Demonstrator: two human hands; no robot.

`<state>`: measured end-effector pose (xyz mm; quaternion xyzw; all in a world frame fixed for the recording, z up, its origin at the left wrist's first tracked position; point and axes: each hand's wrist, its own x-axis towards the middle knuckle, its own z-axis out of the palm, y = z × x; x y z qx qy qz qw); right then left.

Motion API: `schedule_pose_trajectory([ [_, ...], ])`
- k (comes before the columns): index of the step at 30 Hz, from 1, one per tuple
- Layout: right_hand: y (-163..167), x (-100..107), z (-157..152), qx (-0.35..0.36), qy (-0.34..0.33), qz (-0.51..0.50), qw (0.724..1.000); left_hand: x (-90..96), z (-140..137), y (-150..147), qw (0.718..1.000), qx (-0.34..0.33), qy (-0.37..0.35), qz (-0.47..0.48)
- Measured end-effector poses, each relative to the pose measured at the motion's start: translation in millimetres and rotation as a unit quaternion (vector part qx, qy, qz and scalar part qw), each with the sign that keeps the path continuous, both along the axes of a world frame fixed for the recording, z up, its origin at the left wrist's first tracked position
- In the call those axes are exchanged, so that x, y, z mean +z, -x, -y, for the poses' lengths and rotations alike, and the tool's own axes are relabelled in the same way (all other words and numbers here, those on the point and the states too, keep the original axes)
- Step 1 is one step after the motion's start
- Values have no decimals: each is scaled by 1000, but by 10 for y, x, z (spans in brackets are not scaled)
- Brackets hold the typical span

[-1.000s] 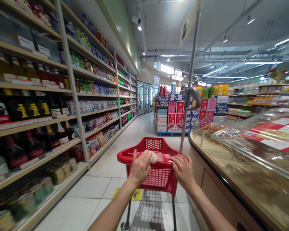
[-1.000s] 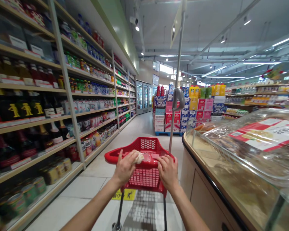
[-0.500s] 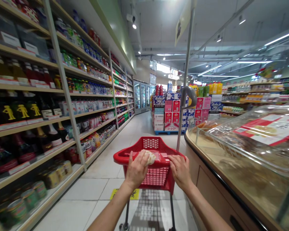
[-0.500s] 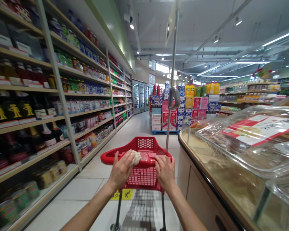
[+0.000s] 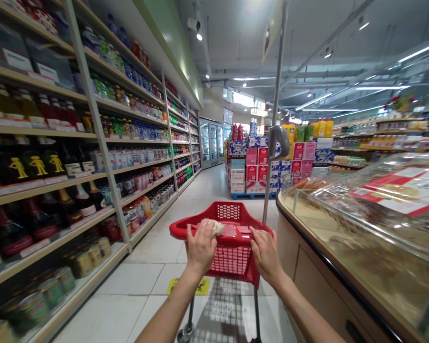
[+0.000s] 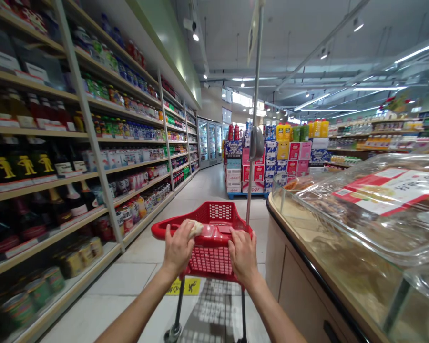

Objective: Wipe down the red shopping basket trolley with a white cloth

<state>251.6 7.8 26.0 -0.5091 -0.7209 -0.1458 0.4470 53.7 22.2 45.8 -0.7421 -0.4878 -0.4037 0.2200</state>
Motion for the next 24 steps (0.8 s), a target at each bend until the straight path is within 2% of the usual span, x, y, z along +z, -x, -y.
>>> schedule_pose_trajectory([
  [3, -5, -34, -19, 18, -8, -20, 1000, 3, 33, -353, 995, -83, 1, -54],
  [5, -37, -44, -19, 34, -10, -33, 999, 15, 35, -421, 990, -121, -3, -75],
  [7, -67, -40, -3, 43, -10, -51, 998, 43, 11, -276, 993, -104, 1, -53],
  [9, -79, -26, 24, 45, -12, -72, 996, 73, -24, -59, 999, -43, 12, 0],
  [11, -78, -12, 50, 45, -13, -95, 994, 84, -37, 27, 999, 0, 24, 33],
  [13, -89, -8, 60, 47, -20, -112, 992, 56, -6, -108, 999, -30, 25, 14],
  [15, -130, -9, 49, 52, -27, -128, 990, 6, 45, -366, 993, -110, 8, -34],
  [18, -234, -2, 4, 53, -21, -160, 985, -24, 85, -578, 986, -151, -14, -61],
  [22, -313, 42, -23, 24, -3, -192, 981, 52, 62, -426, 996, -90, 12, -22],
  [24, -303, 70, -11, 25, 14, -213, 977, 66, 55, -471, 997, -75, 17, -17],
])
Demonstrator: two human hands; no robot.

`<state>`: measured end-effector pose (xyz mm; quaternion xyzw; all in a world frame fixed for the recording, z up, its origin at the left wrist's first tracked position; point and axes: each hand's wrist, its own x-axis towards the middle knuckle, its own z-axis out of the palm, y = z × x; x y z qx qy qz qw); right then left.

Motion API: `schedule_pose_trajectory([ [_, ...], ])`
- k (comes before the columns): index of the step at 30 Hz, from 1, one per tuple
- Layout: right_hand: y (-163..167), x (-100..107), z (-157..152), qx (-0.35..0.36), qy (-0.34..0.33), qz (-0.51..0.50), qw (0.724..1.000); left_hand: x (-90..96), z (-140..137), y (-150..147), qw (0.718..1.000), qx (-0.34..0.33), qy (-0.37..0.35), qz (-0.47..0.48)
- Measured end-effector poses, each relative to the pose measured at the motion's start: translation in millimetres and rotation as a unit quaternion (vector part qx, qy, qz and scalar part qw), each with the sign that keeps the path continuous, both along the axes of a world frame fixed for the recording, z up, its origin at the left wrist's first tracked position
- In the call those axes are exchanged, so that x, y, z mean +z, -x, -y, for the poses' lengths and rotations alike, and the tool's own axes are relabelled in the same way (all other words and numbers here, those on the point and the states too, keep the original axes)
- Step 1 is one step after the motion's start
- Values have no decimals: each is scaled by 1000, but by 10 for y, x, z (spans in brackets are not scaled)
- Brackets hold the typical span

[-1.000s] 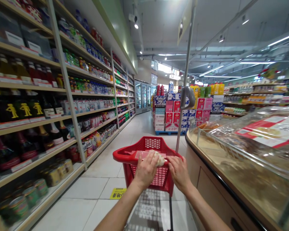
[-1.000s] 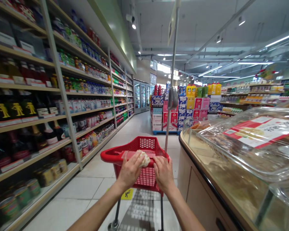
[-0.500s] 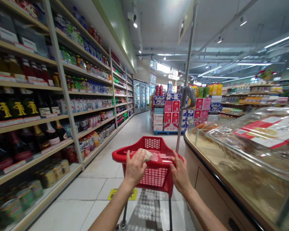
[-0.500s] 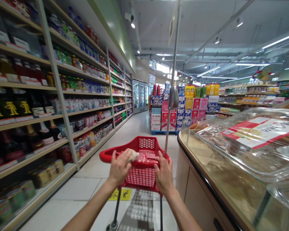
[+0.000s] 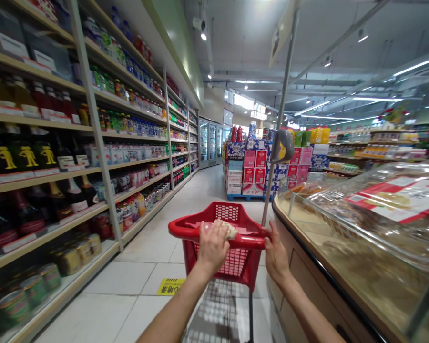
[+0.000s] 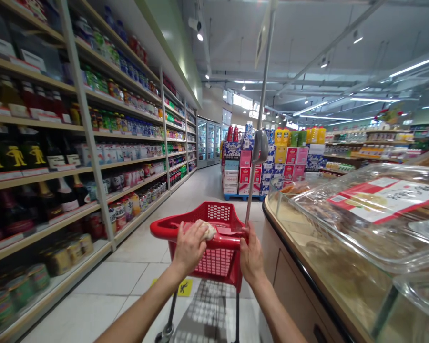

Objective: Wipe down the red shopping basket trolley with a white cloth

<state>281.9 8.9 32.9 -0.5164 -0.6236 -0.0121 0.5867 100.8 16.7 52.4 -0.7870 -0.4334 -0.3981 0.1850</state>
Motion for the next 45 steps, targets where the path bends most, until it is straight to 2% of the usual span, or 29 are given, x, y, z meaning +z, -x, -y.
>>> schedule_pose_trajectory([
  [3, 17, 28, 22, 25, 22, -57, 998, -52, 6, -283, 994, -80, -30, -72],
  [5, 5, 32, 28, 36, 23, -73, 996, -87, -6, -373, 990, -106, -39, -88],
  [7, -11, 35, 24, 27, 20, -60, 998, -82, -38, -236, 994, -80, -29, -66],
  [10, 23, 74, 6, -11, 13, -6, 1000, -20, -87, 205, 1000, 8, -10, -10],
  [12, 107, 131, -9, -26, 8, 44, 999, 4, -91, 380, 998, 53, -9, 12],
  [15, 264, 219, -28, 2, 11, 101, 995, -40, -71, 314, 999, 16, -36, -33],
  [18, 328, 241, -49, 41, 24, 86, 995, -94, -88, 259, 994, -32, -65, -77],
  [20, 312, 212, -66, 47, 33, 54, 997, -85, -123, 394, 997, -7, -56, -60],
  [22, 293, 163, -76, 47, 33, 34, 998, -52, -154, 561, 998, 50, -34, -20],
  [24, 301, 109, -71, 39, 20, 34, 998, -26, -155, 600, 997, 79, -23, 4],
  [25, 314, 85, -60, 33, 10, 37, 999, -22, -142, 554, 998, 65, -27, -2],
  [28, 346, 41, -1, 29, -7, 50, 998, -36, -87, 333, 996, -32, -55, -54],
  [30, 336, 37, 52, 36, -8, 57, 998, -48, -78, 343, 994, -56, -58, -67],
  [32, 308, 44, 95, 38, -6, 60, 997, -56, -107, 551, 997, -24, -38, -56],
  [35, 275, 54, 120, 23, -8, 44, 999, -70, -162, 897, 997, 78, -8, -11],
  [37, 270, 52, 116, 3, -5, 29, 1000, -84, -146, 884, 995, 96, -8, 7],
  [42, 215, 52, 125, -2, -4, -5, 1000, -75, -34, 379, 996, -60, -34, -54],
  [43, 189, 60, 136, 3, -5, -10, 1000, -60, -41, 388, 996, -67, -27, -58],
  [45, 133, 80, 162, 13, -5, -16, 1000, -25, -91, 570, 999, -26, 3, -42],
])
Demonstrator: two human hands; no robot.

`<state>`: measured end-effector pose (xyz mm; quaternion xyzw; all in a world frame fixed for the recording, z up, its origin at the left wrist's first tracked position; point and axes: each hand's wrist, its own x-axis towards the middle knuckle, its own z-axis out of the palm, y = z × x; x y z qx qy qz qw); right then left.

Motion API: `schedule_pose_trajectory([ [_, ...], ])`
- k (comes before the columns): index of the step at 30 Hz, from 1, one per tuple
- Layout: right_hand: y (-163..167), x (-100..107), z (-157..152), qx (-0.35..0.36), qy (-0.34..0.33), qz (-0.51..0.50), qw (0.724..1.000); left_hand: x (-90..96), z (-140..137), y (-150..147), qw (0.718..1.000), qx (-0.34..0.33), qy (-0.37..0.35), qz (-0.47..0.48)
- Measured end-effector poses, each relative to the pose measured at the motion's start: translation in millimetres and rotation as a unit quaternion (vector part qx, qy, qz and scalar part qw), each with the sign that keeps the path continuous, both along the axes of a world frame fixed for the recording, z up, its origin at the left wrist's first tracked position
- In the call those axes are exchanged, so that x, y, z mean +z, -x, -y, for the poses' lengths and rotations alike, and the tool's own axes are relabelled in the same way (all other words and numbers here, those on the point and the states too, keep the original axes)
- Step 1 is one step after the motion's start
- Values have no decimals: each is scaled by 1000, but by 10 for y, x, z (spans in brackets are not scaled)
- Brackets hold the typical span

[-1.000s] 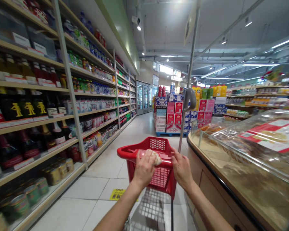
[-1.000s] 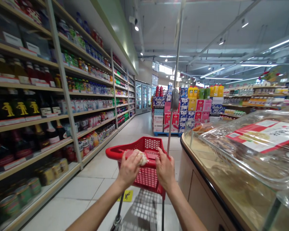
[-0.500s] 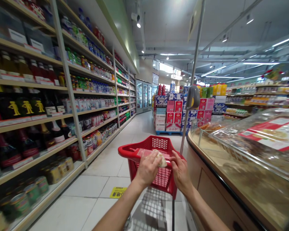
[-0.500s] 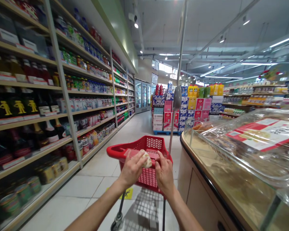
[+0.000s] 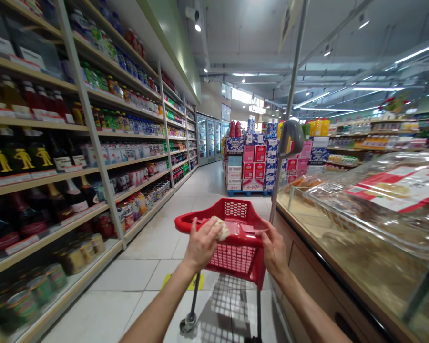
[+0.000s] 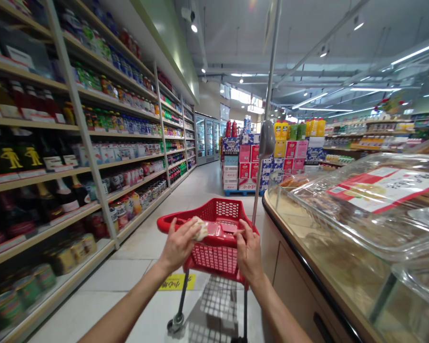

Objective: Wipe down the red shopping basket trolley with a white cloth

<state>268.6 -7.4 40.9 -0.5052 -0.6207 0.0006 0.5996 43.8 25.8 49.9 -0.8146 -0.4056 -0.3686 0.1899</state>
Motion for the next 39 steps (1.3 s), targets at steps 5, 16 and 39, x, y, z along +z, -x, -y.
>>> schedule_pose_trajectory([
  [5, -78, 37, 40, 6, 3, -1, 1000, 84, -36, 252, 989, 110, 57, 76],
  [16, -152, 34, -36, 23, 21, 7, 1000, 187, 59, -68, 993, 70, 72, 67],
  [39, 64, -9, -138, 5, 40, 34, 999, 60, 225, -54, 999, -14, 35, 1],
])
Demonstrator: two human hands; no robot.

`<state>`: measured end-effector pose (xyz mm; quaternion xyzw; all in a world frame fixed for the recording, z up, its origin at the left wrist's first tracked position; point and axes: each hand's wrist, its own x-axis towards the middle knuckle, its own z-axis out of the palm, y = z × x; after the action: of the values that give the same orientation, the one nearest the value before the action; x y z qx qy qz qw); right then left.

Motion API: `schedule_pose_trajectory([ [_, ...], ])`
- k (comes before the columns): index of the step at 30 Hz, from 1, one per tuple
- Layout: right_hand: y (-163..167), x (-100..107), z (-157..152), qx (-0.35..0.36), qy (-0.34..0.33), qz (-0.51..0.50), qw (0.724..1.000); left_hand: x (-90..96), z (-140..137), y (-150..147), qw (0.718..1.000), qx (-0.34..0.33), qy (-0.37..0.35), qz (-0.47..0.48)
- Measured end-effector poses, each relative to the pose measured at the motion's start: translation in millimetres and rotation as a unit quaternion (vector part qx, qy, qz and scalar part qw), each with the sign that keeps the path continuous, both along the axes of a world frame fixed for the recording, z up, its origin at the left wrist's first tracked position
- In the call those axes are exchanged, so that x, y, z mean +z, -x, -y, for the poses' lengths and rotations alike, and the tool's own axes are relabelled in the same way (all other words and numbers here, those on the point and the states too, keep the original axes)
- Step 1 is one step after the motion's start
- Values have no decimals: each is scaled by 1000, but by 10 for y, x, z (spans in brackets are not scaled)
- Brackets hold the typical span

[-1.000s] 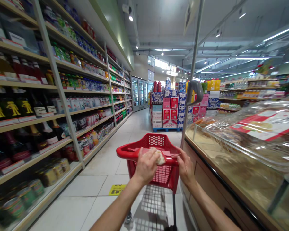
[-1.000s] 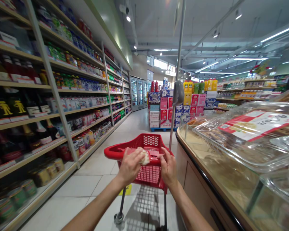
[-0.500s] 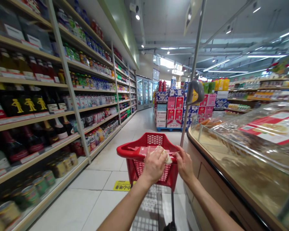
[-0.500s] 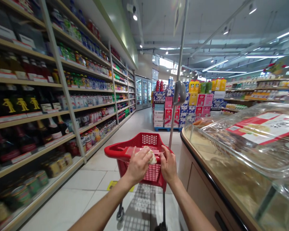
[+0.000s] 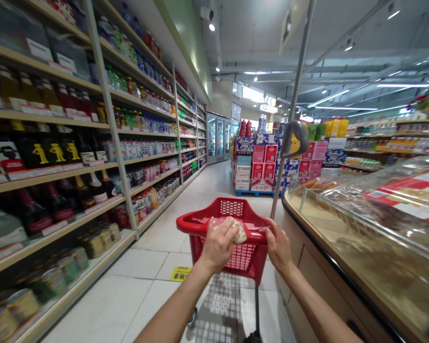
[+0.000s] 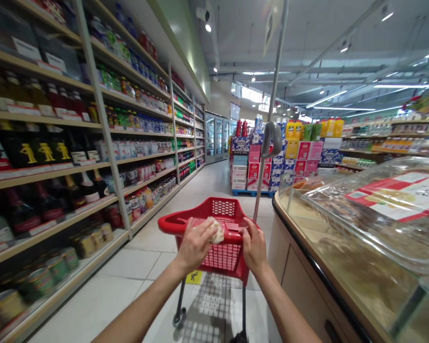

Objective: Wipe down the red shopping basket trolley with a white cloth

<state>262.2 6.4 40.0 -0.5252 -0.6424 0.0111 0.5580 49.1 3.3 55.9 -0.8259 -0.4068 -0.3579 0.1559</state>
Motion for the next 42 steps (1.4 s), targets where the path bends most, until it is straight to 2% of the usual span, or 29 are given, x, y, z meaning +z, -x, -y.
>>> schedule_pose_trajectory([
  [2, -33, 9, -4, 5, -2, -10, 1000, 8, -43, 202, 999, 45, 7, 25],
  [4, -58, 21, -7, 10, -5, -18, 1000, 12, -102, 429, 988, 134, 16, 80],
  [6, -69, 29, -8, 5, -5, -22, 1000, 18, -123, 476, 980, 165, 26, 106],
  [7, -72, 30, -8, 1, -6, -23, 1000, 21, -111, 410, 983, 150, 30, 102],
  [10, -85, 22, -7, 1, -2, -17, 1000, 43, -28, 60, 998, 34, 37, 45],
  [12, -100, 16, -4, 15, -1, -16, 1000, 81, -2, -62, 999, -5, 46, 17],
  [13, -105, 16, -1, 19, -1, -18, 1000, 107, -8, -57, 998, 4, 54, 20],
  [16, -101, 26, 15, 15, -4, -17, 1000, 197, -80, 51, 986, 109, 91, 84],
  [18, -89, 32, 26, 5, -5, -10, 1000, 239, -110, -12, 982, 125, 109, 95],
  [21, -93, 28, 30, 1, -5, -5, 1000, 243, -70, -335, 995, 8, 97, 18],
  [23, -117, 21, 27, 6, -3, -7, 1000, 220, -40, -457, 996, -43, 83, -13],
  [25, -139, 18, 27, 13, 0, -12, 1000, 201, -48, -364, 996, -24, 82, -4],
  [28, -140, 25, 40, 7, 0, -8, 1000, 209, -102, -69, 988, 99, 99, 66],
  [30, -125, 29, 50, -5, -2, -3, 1000, 228, -102, -60, 984, 120, 109, 79],
  [34, -135, 18, 49, 4, -6, 1, 1000, 225, 7, -464, 996, -45, 81, -16],
  [36, -158, 11, 42, 15, -4, -1, 1000, 198, 34, -491, 995, -65, 65, -27],
  [38, -173, 6, 40, 15, -5, -4, 1000, 162, 13, -296, 998, -15, 58, 3],
  [40, -172, 1, 41, 4, -12, -1, 1000, 127, -29, -48, 994, 78, 47, 62],
  [42, -164, -5, 42, -11, -18, 7, 1000, 96, -47, 50, 989, 118, 38, 85],
])
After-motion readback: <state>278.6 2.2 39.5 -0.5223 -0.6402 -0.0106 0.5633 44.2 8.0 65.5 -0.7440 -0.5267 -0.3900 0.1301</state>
